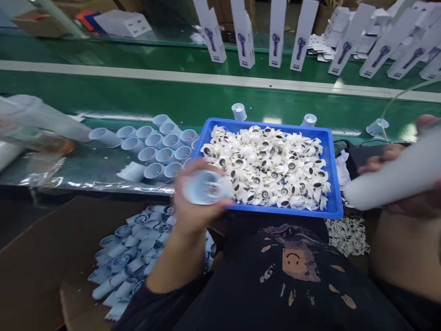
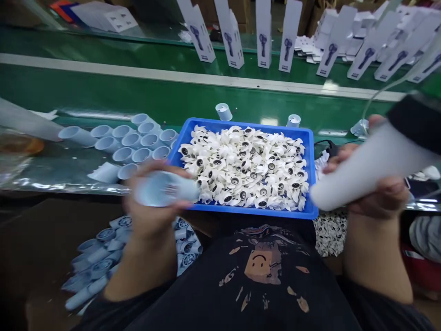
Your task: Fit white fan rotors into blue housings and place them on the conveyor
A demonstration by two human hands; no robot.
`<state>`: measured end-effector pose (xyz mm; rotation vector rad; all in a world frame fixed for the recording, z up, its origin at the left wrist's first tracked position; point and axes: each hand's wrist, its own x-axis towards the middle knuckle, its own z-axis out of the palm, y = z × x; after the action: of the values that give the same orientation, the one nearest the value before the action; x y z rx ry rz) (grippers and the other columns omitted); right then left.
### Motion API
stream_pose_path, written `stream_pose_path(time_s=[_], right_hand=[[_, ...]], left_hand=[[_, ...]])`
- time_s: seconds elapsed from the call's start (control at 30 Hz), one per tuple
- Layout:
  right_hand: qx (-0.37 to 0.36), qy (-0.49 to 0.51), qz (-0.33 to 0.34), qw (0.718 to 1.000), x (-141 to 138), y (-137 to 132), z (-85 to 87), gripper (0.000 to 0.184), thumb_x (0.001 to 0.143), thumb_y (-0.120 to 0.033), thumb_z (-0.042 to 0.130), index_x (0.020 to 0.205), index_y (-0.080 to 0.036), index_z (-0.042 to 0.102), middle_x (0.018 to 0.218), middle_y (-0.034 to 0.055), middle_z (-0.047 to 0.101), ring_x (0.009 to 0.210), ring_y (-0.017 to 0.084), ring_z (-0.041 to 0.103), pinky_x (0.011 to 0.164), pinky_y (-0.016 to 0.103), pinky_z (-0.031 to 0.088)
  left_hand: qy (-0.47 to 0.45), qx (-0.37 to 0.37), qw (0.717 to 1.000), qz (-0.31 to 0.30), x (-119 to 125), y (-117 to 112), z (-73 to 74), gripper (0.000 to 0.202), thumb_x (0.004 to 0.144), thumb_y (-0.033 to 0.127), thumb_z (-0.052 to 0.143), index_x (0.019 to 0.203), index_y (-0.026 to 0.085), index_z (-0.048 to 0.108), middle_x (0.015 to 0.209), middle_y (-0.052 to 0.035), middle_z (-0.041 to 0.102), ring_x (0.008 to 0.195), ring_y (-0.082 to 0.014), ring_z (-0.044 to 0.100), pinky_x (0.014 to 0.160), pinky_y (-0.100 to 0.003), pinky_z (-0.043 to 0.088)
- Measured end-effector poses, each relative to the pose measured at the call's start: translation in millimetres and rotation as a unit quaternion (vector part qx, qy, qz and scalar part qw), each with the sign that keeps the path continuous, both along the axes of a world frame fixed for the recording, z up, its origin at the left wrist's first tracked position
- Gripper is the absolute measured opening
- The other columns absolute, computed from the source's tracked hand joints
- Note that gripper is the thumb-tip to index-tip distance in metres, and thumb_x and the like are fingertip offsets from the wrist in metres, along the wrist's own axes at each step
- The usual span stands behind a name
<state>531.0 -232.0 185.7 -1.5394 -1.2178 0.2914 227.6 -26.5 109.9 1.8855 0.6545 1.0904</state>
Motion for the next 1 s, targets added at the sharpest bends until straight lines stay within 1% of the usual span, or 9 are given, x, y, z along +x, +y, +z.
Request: stream_pose_path(time_s=[0.1, 0.17, 0.27, 0.37, 0.57, 0.67, 0.77, 0.9, 1.0], right_hand=[[0.022, 0.219, 0.067, 0.973, -39, 33, 13.6, 0.11, 0.051, -0.089, 0.058, 0.145, -0.044, 0.023, 0.119, 0.0093, 0.055, 0.078, 0.024, 0.062, 0.072, 0.045, 0.055], [0.008, 0.255, 0.087, 0.963, -61, 50, 24.0, 0.106, 0.054, -0.084, 0.058, 0.142, -0.04, 0.019, 0.095, 0.0033, 0.059, 0.07, 0.021, 0.061, 0.067, 0.04, 0.055], [0.096, 0.284, 0.111, 0.948, -77, 59, 31.8, 0.085, 0.062, -0.078, 0.056, 0.129, -0.033, 0.032, 0.076, -0.0026, 0.056, 0.061, 0.02, 0.06, 0.056, 0.035, 0.052], [0.124, 0.222, 0.087, 0.963, -76, 53, 26.6, 0.065, 0.077, -0.073, 0.053, 0.127, -0.034, 0.041, 0.081, -0.0029, 0.06, 0.068, 0.02, 0.063, 0.057, 0.034, 0.053], [0.119, 0.191, 0.085, 0.971, -65, 40, 14.6, 0.069, 0.076, -0.073, 0.06, 0.131, -0.036, 0.042, 0.088, -0.0009, 0.06, 0.078, 0.024, 0.066, 0.063, 0.039, 0.058], [0.12, 0.221, 0.097, 0.963, -66, 40, 16.1, 0.074, 0.07, -0.073, 0.066, 0.129, -0.036, 0.042, 0.082, -0.0013, 0.058, 0.079, 0.026, 0.066, 0.067, 0.042, 0.059], [0.097, 0.215, 0.082, 0.968, -70, 41, 21.4, 0.068, 0.076, -0.071, 0.062, 0.131, -0.037, 0.04, 0.086, -0.0012, 0.059, 0.082, 0.025, 0.066, 0.071, 0.042, 0.059], [0.074, 0.22, 0.066, 0.971, -70, 40, 29.9, 0.069, 0.08, -0.081, 0.044, 0.132, -0.036, 0.039, 0.086, -0.0002, 0.059, 0.074, 0.023, 0.064, 0.073, 0.041, 0.059], [0.053, 0.184, -0.005, 0.981, -59, 28, 30.1, 0.079, 0.071, -0.084, 0.052, 0.134, -0.038, 0.041, 0.088, 0.0025, 0.057, 0.067, 0.022, 0.062, 0.068, 0.039, 0.058]], left_hand=[[0.075, 0.124, 0.971, -0.19, 55, -53, 0.8, 0.04, 0.077, 0.037, 0.075, 0.109, 0.022, 0.058, 0.1, -0.0056, 0.071, 0.09, -0.0218, 0.069, 0.079, -0.038, 0.057], [0.083, 0.177, 0.953, -0.232, 76, -69, 4.5, 0.035, 0.079, 0.032, 0.07, 0.109, 0.019, 0.057, 0.101, -0.0078, 0.072, 0.092, -0.0232, 0.069, 0.079, -0.038, 0.056], [0.06, 0.212, 0.954, -0.203, 88, -77, 11.6, 0.028, 0.079, 0.032, 0.067, 0.101, 0.018, 0.057, 0.091, -0.0065, 0.071, 0.082, -0.0223, 0.068, 0.069, -0.034, 0.053], [0.051, 0.226, 0.956, -0.181, 91, -81, 16.5, 0.024, 0.078, 0.035, 0.066, 0.094, 0.019, 0.056, 0.081, -0.0039, 0.068, 0.074, -0.0202, 0.066, 0.064, -0.032, 0.051], [0.052, 0.231, 0.953, -0.188, 96, -87, 15.1, 0.021, 0.077, 0.035, 0.065, 0.086, 0.02, 0.054, 0.074, -0.0021, 0.064, 0.068, -0.0187, 0.062, 0.058, -0.031, 0.047], [0.049, 0.227, 0.956, -0.181, 96, -89, 13.1, 0.02, 0.077, 0.033, 0.065, 0.087, 0.02, 0.054, 0.074, -0.0025, 0.064, 0.069, -0.0192, 0.062, 0.059, -0.032, 0.047], [0.053, 0.212, 0.957, -0.191, 97, -92, 12.1, 0.019, 0.078, 0.034, 0.065, 0.085, 0.02, 0.055, 0.074, -0.0029, 0.064, 0.069, -0.02, 0.062, 0.059, -0.033, 0.047], [0.076, 0.183, 0.953, -0.23, 97, -85, 9.3, 0.034, 0.08, 0.038, 0.068, 0.106, 0.019, 0.056, 0.092, -0.0071, 0.07, 0.083, -0.0232, 0.067, 0.069, -0.035, 0.053], [0.135, 0.134, 0.957, -0.217, 83, -66, 1.7, 0.054, 0.079, 0.04, 0.073, 0.125, 0.021, 0.051, 0.111, -0.0104, 0.069, 0.1, -0.0274, 0.067, 0.083, -0.041, 0.055]])
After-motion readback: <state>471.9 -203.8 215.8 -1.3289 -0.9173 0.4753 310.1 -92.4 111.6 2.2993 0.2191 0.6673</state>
